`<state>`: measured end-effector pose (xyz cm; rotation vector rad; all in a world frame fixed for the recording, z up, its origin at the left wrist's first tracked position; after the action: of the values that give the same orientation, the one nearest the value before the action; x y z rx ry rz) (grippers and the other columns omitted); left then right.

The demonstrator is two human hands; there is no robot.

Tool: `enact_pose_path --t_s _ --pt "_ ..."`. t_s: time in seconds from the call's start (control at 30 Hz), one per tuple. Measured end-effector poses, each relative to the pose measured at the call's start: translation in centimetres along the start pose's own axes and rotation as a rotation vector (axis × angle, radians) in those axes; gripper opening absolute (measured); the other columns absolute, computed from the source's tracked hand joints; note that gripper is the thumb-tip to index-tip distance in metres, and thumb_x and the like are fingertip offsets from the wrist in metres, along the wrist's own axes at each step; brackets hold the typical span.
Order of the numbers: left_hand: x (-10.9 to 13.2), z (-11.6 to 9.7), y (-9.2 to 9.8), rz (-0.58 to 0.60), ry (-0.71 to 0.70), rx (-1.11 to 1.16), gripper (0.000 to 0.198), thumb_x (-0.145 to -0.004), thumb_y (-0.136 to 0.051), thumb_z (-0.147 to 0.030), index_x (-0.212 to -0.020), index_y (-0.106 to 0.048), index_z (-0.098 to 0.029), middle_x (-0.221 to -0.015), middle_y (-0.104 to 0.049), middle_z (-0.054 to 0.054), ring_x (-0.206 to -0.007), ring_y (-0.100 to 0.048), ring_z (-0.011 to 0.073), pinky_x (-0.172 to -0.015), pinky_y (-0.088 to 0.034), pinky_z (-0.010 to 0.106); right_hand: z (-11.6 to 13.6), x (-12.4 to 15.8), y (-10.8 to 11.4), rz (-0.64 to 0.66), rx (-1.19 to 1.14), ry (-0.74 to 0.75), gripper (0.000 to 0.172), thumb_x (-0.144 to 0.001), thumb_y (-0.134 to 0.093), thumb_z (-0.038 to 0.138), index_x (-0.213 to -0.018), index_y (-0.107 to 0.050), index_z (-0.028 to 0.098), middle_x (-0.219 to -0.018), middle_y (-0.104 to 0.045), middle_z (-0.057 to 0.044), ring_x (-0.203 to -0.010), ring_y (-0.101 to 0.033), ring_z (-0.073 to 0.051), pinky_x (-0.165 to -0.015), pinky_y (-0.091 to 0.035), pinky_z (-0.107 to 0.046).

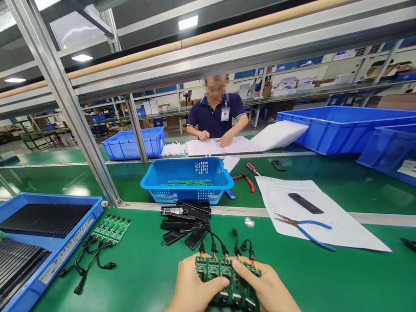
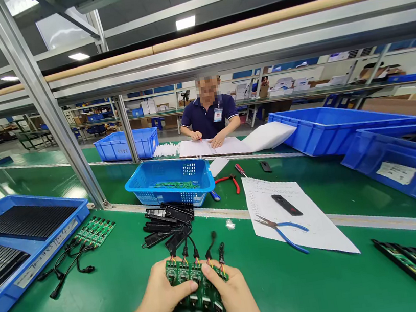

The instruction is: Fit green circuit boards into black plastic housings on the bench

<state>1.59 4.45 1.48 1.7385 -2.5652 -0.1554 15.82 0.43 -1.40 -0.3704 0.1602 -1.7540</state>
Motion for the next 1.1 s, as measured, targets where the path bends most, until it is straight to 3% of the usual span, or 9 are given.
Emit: enact_pose_path --t_s 0.1,0.17,0.23,0.33,0.5,0.67,0.83,0.97,1.1 --pt "0.0 -0.4 -0.1 0.199 0.113 0.328 0.046 -0.055 -0.083 -0.025 -0.095 -0.067 -0.011 -0.086 -0.072 0.008 -0.080 -0.064 0.0220 -0.075 -0.048 0.030 -0.6 0.2 -0.1 0.014 -0.280 -0.198 0.027 -0.068 -0.077 0.044 -0.079 -0.074 0.020 -0.072 -0.073 -0.004 -0.071 -0.068 -0.025 -0.073 -0.054 -0.039" --pt "0.2 -0.6 -0.4 0.274 0.154 0.436 0.054 -0.054 -0.085 -0.028 -0.100 -0.066 -0.010 -0.091 -0.072 0.010 -0.086 -0.064 0.0239 -0.079 -0.047 0.032 -0.7 0.5 -0.4 0.020 -0.327 -0.230 0.028 -0.068 -0.077 0.045 -0.076 -0.073 0.019 -0.072 -0.073 -0.005 -0.070 -0.068 -0.025 -0.072 -0.054 -0.039" --pt "0.3 -0.6 -0.5 0.249 0.138 0.387 0.056 -0.051 -0.086 -0.028 -0.100 -0.066 -0.010 -0.095 -0.071 0.010 -0.089 -0.063 0.0246 -0.080 -0.047 0.032 -0.3 0.8 -1.0 0.071 -0.266 -0.156 0.036 -0.066 -0.077 0.048 -0.083 -0.074 0.016 -0.082 -0.074 -0.009 -0.080 -0.068 -0.028 -0.077 -0.053 -0.040" --pt "0.3 -0.1 -0.4 0.191 0.047 0.137 0.050 -0.053 -0.085 -0.029 -0.097 -0.068 -0.011 -0.097 -0.072 0.009 -0.090 -0.062 0.0243 -0.080 -0.046 0.030 0.0 1.0 -1.5 0.075 -0.080 -0.035 0.045 -0.063 -0.079 0.048 -0.091 -0.074 0.014 -0.092 -0.074 -0.012 -0.093 -0.065 -0.031 -0.086 -0.050 -0.041" --pt "0.2 0.2 -0.2 0.207 0.020 -0.107 0.037 -0.064 -0.075 -0.029 -0.098 -0.070 -0.015 -0.093 -0.073 0.004 -0.086 -0.063 0.0230 -0.077 -0.045 0.027 -0.2 0.8 -0.8 -0.025 0.129 0.082 0.041 -0.067 -0.074 0.049 -0.090 -0.076 0.015 -0.090 -0.075 -0.010 -0.089 -0.066 -0.030 -0.086 -0.050 -0.039" --pt "0.9 -0.6 -0.2 0.049 0.004 -0.319 0.016 -0.070 -0.068 -0.023 -0.086 -0.070 -0.020 -0.081 -0.073 0.001 -0.076 -0.061 0.0206 -0.074 -0.042 0.025 -0.2 0.8 -0.3 -0.134 0.271 0.180 0.041 -0.065 -0.073 0.052 -0.082 -0.077 0.015 -0.084 -0.075 -0.011 -0.084 -0.066 -0.031 -0.079 -0.052 -0.037" --pt "1.0 -1.1 -0.6 -0.003 -0.120 -0.416 0.009 -0.079 -0.059 -0.025 -0.079 -0.065 -0.019 -0.070 -0.066 0.002 -0.064 -0.054 0.0165 -0.064 -0.038 0.024 -0.1 0.6 -0.2 -0.192 0.261 0.175 0.045 -0.061 -0.075 0.054 -0.082 -0.076 0.014 -0.083 -0.074 -0.011 -0.081 -0.066 -0.031 -0.078 -0.052 -0.038" --pt "0.2 -0.7 -0.1 0.046 -0.065 -0.279 0.013 -0.067 -0.071 -0.027 -0.073 -0.067 -0.016 -0.068 -0.061 0.000 -0.065 -0.049 0.0149 -0.059 -0.034 0.022 -0.4 0.2 -0.3 -0.089 0.071 0.079 0.041 -0.070 -0.072 0.050 -0.092 -0.074 0.015 -0.091 -0.074 -0.010 -0.092 -0.065 -0.029 -0.086 -0.050 -0.039" --pt "0.1 -0.4 0.0 0.104 0.001 -0.293 0.024 -0.056 -0.079 -0.032 -0.063 -0.064 -0.014 -0.051 -0.042 -0.007 -0.052 -0.030 0.0087 -0.048 -0.021 0.021 -1.0 0.4 -1.2 0.036 -0.050 0.025 0.036 -0.070 -0.076 0.042 -0.095 -0.073 0.016 -0.092 -0.074 -0.009 -0.089 -0.066 -0.027 -0.083 -0.051 -0.036"
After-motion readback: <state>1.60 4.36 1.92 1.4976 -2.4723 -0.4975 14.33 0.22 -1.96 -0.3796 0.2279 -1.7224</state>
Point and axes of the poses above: each hand's wrist, its own x-axis away from the middle knuckle, its own y-axis out of the back of the hand, z = x × y, the point moved 5 cm from there along -x, towards the middle knuckle
